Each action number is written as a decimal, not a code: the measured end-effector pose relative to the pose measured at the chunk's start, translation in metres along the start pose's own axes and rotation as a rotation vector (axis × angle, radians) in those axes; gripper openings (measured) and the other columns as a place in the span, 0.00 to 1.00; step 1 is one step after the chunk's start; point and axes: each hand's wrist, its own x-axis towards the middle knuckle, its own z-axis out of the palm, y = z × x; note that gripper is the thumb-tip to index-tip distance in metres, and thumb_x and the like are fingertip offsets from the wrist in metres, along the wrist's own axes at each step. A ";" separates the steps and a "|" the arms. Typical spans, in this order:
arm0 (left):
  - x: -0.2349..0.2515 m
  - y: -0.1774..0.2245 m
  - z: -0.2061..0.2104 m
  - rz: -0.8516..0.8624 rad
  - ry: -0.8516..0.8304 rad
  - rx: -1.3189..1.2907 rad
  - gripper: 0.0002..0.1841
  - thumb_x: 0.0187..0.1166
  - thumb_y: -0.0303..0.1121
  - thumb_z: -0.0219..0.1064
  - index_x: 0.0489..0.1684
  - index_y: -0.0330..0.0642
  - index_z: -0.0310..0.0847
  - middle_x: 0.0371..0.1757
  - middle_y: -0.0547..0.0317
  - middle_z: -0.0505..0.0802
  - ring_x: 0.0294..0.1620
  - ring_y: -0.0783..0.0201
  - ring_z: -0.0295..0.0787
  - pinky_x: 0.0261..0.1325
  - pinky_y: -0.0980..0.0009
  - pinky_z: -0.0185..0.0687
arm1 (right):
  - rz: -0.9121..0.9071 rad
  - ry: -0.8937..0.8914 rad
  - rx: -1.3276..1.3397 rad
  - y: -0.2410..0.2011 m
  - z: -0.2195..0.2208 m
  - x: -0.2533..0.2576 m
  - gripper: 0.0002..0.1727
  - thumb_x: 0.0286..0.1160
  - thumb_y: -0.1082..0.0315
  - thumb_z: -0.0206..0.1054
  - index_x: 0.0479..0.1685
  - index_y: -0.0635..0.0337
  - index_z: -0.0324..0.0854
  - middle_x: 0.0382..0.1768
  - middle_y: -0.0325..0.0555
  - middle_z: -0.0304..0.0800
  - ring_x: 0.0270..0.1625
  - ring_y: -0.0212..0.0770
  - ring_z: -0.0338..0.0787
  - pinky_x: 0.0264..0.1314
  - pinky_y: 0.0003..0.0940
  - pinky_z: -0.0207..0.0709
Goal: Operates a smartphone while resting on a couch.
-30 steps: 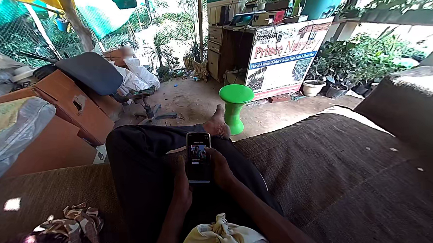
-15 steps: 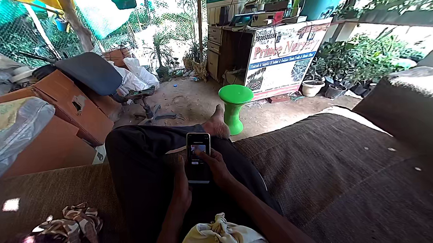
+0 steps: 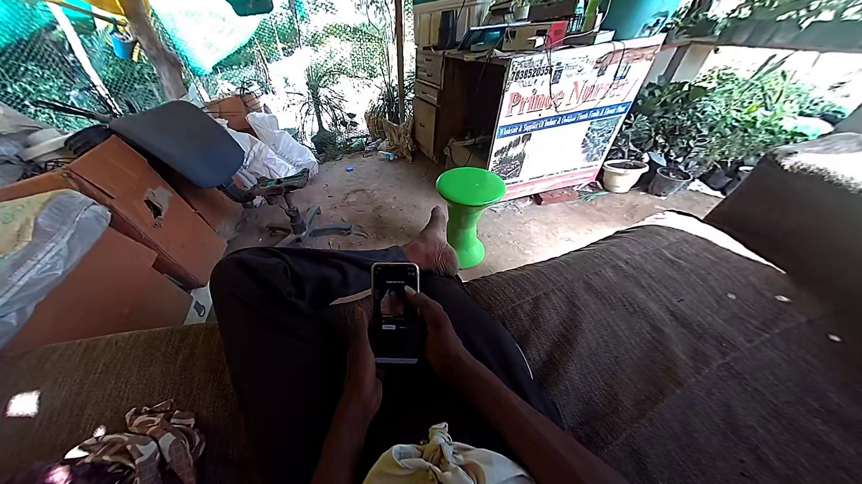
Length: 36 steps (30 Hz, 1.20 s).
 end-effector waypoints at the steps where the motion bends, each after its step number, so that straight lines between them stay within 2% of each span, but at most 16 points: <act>1: 0.000 0.000 0.000 0.000 0.000 -0.001 0.36 0.91 0.60 0.37 0.82 0.42 0.69 0.71 0.45 0.86 0.68 0.51 0.85 0.63 0.49 0.85 | 0.002 0.003 0.004 -0.001 0.000 -0.001 0.29 0.80 0.43 0.55 0.61 0.58 0.83 0.50 0.52 0.92 0.54 0.44 0.92 0.60 0.43 0.85; 4: 0.000 0.001 0.000 -0.003 0.000 0.000 0.35 0.92 0.60 0.37 0.82 0.42 0.68 0.71 0.44 0.85 0.69 0.51 0.85 0.64 0.49 0.85 | -0.001 0.005 0.015 0.000 0.000 -0.001 0.26 0.82 0.47 0.52 0.59 0.58 0.83 0.48 0.52 0.92 0.53 0.43 0.92 0.59 0.43 0.86; 8: 0.000 0.001 0.000 -0.008 0.002 0.004 0.36 0.91 0.60 0.37 0.82 0.42 0.68 0.72 0.44 0.85 0.70 0.51 0.84 0.65 0.49 0.84 | 0.016 0.011 0.008 0.000 -0.001 0.000 0.26 0.81 0.48 0.54 0.60 0.59 0.83 0.47 0.52 0.92 0.52 0.44 0.92 0.58 0.42 0.86; 12: -0.001 0.001 0.001 -0.011 0.005 -0.001 0.35 0.91 0.60 0.38 0.82 0.42 0.68 0.71 0.44 0.86 0.68 0.50 0.86 0.63 0.49 0.85 | 0.010 0.035 0.015 -0.001 0.003 0.003 0.16 0.86 0.61 0.61 0.56 0.64 0.84 0.43 0.53 0.93 0.45 0.44 0.93 0.52 0.40 0.87; 15: 0.001 0.000 0.001 -0.011 0.012 -0.007 0.35 0.92 0.60 0.38 0.80 0.41 0.70 0.68 0.44 0.87 0.66 0.50 0.86 0.62 0.49 0.85 | -0.020 -0.001 0.009 -0.002 0.004 0.003 0.17 0.78 0.62 0.71 0.58 0.66 0.84 0.44 0.56 0.94 0.45 0.46 0.94 0.54 0.42 0.89; 18: 0.002 0.000 0.000 -0.010 0.016 -0.011 0.35 0.91 0.61 0.38 0.81 0.43 0.69 0.70 0.46 0.86 0.68 0.50 0.85 0.63 0.48 0.84 | -0.023 -0.010 0.010 -0.005 0.006 0.000 0.23 0.70 0.57 0.77 0.58 0.65 0.84 0.44 0.55 0.94 0.46 0.45 0.94 0.55 0.41 0.88; 21: 0.001 0.000 0.000 -0.004 0.012 -0.009 0.35 0.91 0.60 0.38 0.79 0.41 0.71 0.68 0.44 0.87 0.66 0.51 0.87 0.61 0.50 0.86 | -0.033 -0.019 0.014 -0.004 0.004 0.001 0.23 0.75 0.51 0.71 0.55 0.63 0.84 0.41 0.51 0.93 0.44 0.42 0.93 0.54 0.39 0.87; 23: 0.000 0.001 0.001 -0.002 0.018 -0.012 0.35 0.92 0.59 0.38 0.78 0.41 0.71 0.66 0.44 0.88 0.64 0.50 0.87 0.59 0.51 0.87 | -0.041 -0.046 0.008 0.000 0.000 0.003 0.27 0.79 0.44 0.63 0.55 0.61 0.84 0.43 0.51 0.91 0.47 0.42 0.91 0.57 0.40 0.85; 25: 0.000 0.001 0.001 -0.002 0.017 -0.005 0.35 0.91 0.60 0.38 0.80 0.42 0.70 0.68 0.45 0.87 0.66 0.51 0.87 0.61 0.50 0.86 | -0.038 -0.041 0.003 0.003 -0.002 0.003 0.31 0.78 0.38 0.59 0.56 0.58 0.85 0.46 0.51 0.91 0.50 0.43 0.90 0.59 0.43 0.84; 28: 0.001 0.000 0.000 -0.005 0.013 0.006 0.35 0.91 0.61 0.38 0.81 0.42 0.69 0.71 0.45 0.85 0.68 0.50 0.85 0.62 0.49 0.85 | -0.029 -0.009 0.010 0.001 -0.001 0.001 0.27 0.81 0.44 0.53 0.55 0.58 0.85 0.47 0.50 0.92 0.52 0.43 0.91 0.60 0.43 0.84; 32: 0.001 0.000 0.001 -0.005 0.015 0.001 0.36 0.91 0.62 0.38 0.81 0.43 0.70 0.70 0.45 0.86 0.68 0.51 0.86 0.63 0.49 0.85 | -0.014 0.000 0.024 0.000 -0.001 0.000 0.27 0.85 0.49 0.47 0.59 0.58 0.83 0.48 0.51 0.92 0.53 0.43 0.91 0.61 0.43 0.83; 36: 0.001 0.000 0.001 0.000 0.012 -0.003 0.36 0.91 0.62 0.38 0.81 0.43 0.70 0.70 0.45 0.86 0.67 0.51 0.86 0.62 0.50 0.85 | -0.009 0.005 0.020 0.001 -0.002 0.001 0.26 0.85 0.49 0.47 0.57 0.58 0.83 0.48 0.50 0.92 0.53 0.42 0.91 0.61 0.42 0.83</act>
